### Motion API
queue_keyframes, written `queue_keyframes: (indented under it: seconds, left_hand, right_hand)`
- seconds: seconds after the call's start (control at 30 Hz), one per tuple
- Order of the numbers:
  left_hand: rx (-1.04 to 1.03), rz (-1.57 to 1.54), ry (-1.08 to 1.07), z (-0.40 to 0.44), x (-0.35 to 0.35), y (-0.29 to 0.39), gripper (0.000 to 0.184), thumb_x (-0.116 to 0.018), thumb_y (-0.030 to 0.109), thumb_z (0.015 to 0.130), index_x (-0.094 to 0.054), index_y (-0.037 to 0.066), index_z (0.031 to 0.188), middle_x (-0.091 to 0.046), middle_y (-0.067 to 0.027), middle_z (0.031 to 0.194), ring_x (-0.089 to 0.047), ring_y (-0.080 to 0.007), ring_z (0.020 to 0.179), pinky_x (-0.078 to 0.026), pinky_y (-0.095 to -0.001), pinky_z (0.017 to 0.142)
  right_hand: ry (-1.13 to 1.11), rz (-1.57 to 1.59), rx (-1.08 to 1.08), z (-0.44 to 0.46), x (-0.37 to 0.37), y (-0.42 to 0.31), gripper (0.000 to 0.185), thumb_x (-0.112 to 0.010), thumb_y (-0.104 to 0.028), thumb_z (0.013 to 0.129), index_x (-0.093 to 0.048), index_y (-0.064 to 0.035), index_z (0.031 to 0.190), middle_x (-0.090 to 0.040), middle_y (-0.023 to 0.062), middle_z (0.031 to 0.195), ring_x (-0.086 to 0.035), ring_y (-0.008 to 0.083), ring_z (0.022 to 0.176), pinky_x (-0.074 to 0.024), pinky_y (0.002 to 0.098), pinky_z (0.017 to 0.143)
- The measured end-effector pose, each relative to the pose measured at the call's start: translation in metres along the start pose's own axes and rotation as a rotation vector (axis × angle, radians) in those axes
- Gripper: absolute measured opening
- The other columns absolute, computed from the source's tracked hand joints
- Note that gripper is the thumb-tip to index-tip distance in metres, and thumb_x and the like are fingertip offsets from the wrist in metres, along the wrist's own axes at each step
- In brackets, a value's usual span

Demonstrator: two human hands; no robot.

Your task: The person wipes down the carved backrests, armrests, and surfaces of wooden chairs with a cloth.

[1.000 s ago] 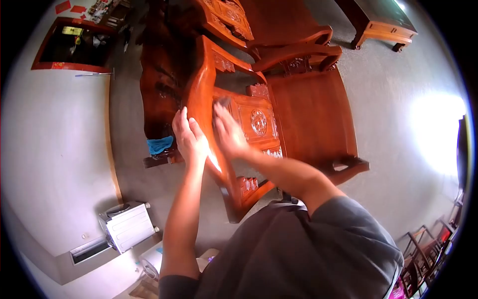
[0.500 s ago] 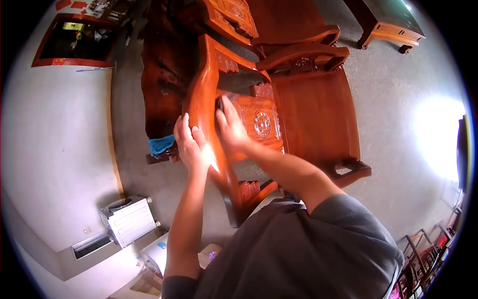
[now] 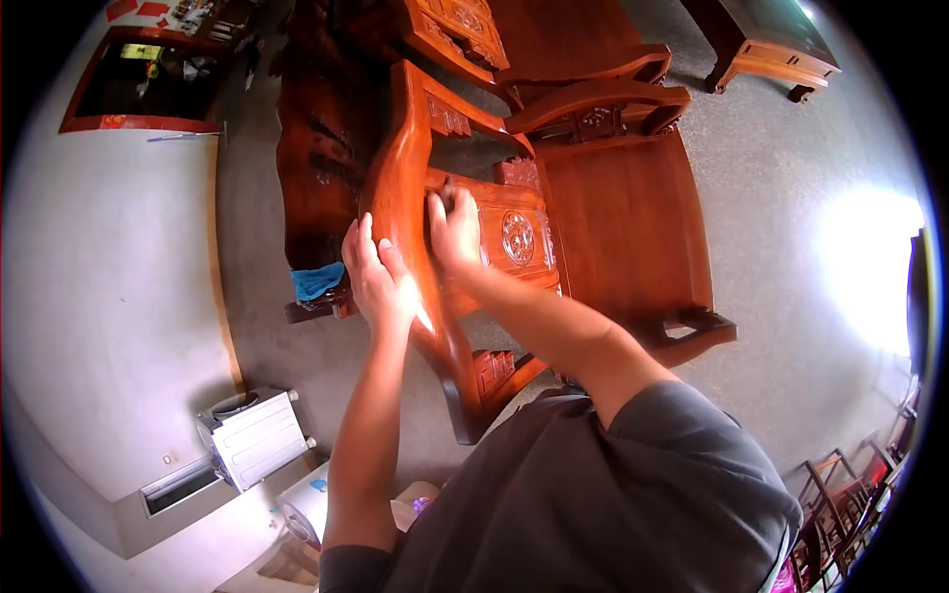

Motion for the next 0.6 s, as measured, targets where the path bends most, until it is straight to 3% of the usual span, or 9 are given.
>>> queue_keyframes:
  seconds: [0.1, 0.23, 0.3, 0.37, 0.43, 0.6]
  left_hand:
    - [0.01, -0.027, -0.01, 0.001, 0.0, 0.0, 0.043, -0.049, 0.017, 0.102, -0.051, 0.006, 0.144, -0.049, -0.0203, 0.146, -0.049, -0.0394, 0.134, -0.044, -0.0456, 0.109]
    - [0.037, -0.081, -0.009, 0.001, 0.002, 0.003, 0.043, -0.048, 0.017, 0.102, -0.052, 0.005, 0.143, -0.051, -0.0211, 0.145, -0.049, -0.0383, 0.134, -0.041, -0.0456, 0.111]
    - [0.029, -0.05, -0.012, 0.001, 0.001, 0.002, 0.043, -0.049, 0.016, 0.102, -0.051, 0.005, 0.144, -0.049, -0.0205, 0.146, -0.049, -0.0391, 0.133, -0.044, -0.0452, 0.109]
    - [0.023, -0.048, -0.013, 0.002, 0.002, 0.004, 0.043, -0.049, 0.016, 0.102, -0.051, 0.006, 0.144, -0.049, -0.0208, 0.146, -0.05, -0.0392, 0.133, -0.044, -0.0453, 0.109]
    - [0.024, -0.049, -0.016, 0.002, 0.003, 0.004, 0.043, -0.048, 0.017, 0.102, -0.051, 0.005, 0.144, -0.05, -0.0211, 0.145, -0.049, -0.0388, 0.134, -0.042, -0.0456, 0.11]
    - [0.051, -0.083, -0.018, 0.002, 0.001, 0.002, 0.045, -0.048, 0.019, 0.102, -0.051, 0.005, 0.144, -0.051, -0.0215, 0.145, -0.048, -0.0379, 0.135, -0.038, -0.046, 0.114]
  right_hand:
    - [-0.041, 0.032, 0.222, -0.066, 0.034, 0.007, 0.027, -0.07, -0.017, 0.094, -0.061, 0.0006, 0.112, -0.064, 0.0219, 0.118, -0.06, 0.0406, 0.113, -0.0475, 0.045, 0.101]
    - [-0.187, 0.008, 0.28, -0.081, 0.054, 0.017, 0.021, -0.07, -0.015, 0.092, -0.065, -0.0009, 0.106, -0.064, 0.0208, 0.115, -0.061, 0.0398, 0.111, -0.0491, 0.0451, 0.098]
    - [-0.15, 0.01, 0.125, -0.042, 0.03, 0.01, 0.02, -0.071, -0.016, 0.09, -0.065, -0.0009, 0.102, -0.062, 0.0214, 0.105, -0.06, 0.0412, 0.102, -0.0496, 0.047, 0.091]
    - [-0.062, -0.006, 0.194, 0.015, 0.005, -0.004, 0.021, -0.072, -0.017, 0.089, -0.067, -0.0013, 0.101, -0.063, 0.024, 0.106, -0.061, 0.044, 0.1, -0.0505, 0.048, 0.089]
    - [-0.074, -0.017, 0.12, 0.039, -0.006, -0.004, 0.025, -0.073, -0.016, 0.087, -0.066, -0.0005, 0.106, -0.062, 0.0268, 0.107, -0.061, 0.0461, 0.101, -0.0504, 0.0487, 0.09]
    - [-0.21, -0.061, 0.048, -0.06, 0.035, 0.011, 0.023, -0.074, -0.013, 0.086, -0.061, -0.0034, 0.102, -0.061, 0.0243, 0.104, -0.059, 0.0457, 0.103, -0.0484, 0.0526, 0.09]
Point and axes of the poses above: each hand's wrist, its own z-axis towards the middle knuckle, its own x-axis out of the back of the hand, y = z × x, the point moved 4 cm from there along z, towards the middle knuckle
